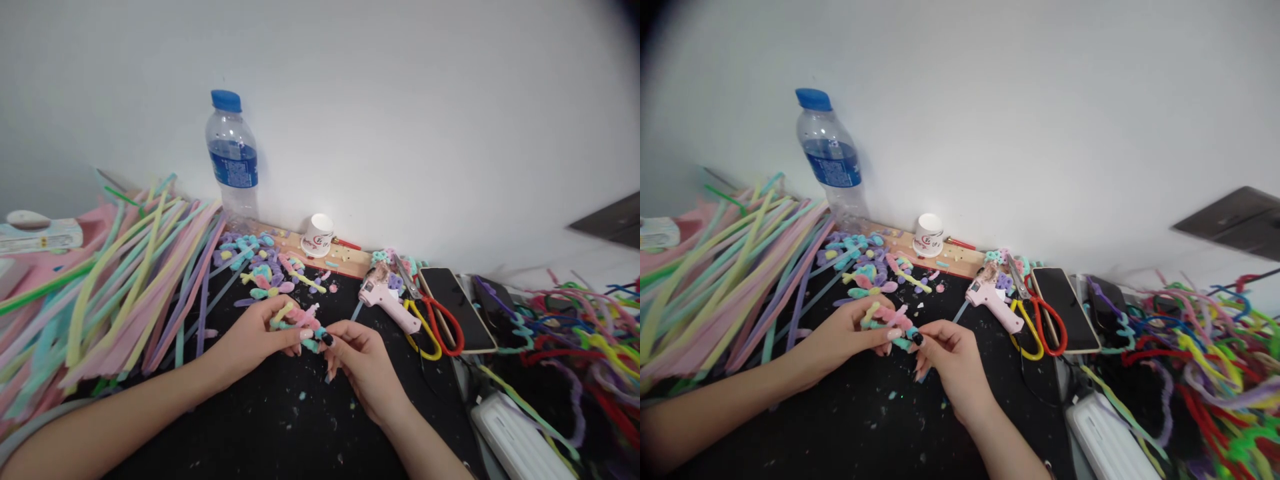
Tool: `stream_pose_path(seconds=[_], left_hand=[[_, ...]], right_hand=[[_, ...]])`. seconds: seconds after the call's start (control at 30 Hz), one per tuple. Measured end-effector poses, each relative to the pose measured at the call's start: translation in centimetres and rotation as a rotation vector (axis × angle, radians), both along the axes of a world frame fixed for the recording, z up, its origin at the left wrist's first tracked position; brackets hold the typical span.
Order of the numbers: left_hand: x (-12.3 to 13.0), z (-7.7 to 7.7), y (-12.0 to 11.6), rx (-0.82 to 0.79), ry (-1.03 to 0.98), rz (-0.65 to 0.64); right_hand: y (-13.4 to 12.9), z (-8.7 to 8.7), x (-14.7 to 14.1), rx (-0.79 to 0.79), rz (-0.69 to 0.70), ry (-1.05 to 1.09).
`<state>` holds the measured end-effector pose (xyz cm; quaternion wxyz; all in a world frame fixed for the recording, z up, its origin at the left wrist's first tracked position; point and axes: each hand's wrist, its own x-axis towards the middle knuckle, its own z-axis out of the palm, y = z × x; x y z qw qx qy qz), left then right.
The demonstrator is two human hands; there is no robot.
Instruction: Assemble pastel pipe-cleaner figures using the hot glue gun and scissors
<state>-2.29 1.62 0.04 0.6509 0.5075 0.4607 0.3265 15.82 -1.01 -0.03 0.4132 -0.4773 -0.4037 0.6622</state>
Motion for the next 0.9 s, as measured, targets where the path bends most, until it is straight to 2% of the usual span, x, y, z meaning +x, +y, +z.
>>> stream_pose_path(seconds=[0.43, 0.9], left_hand=[[0.12, 0.66, 0.00, -0.013, 0.004, -0.006], [0.17, 0.17, 0.01, -0.034, -0.014, -0.004]], right_hand=[[-0.02, -0.03, -0.02, 0.009, 0.003, 0.014], [-0.06, -0.46, 0.04, 0.014, -0.006, 0.030]])
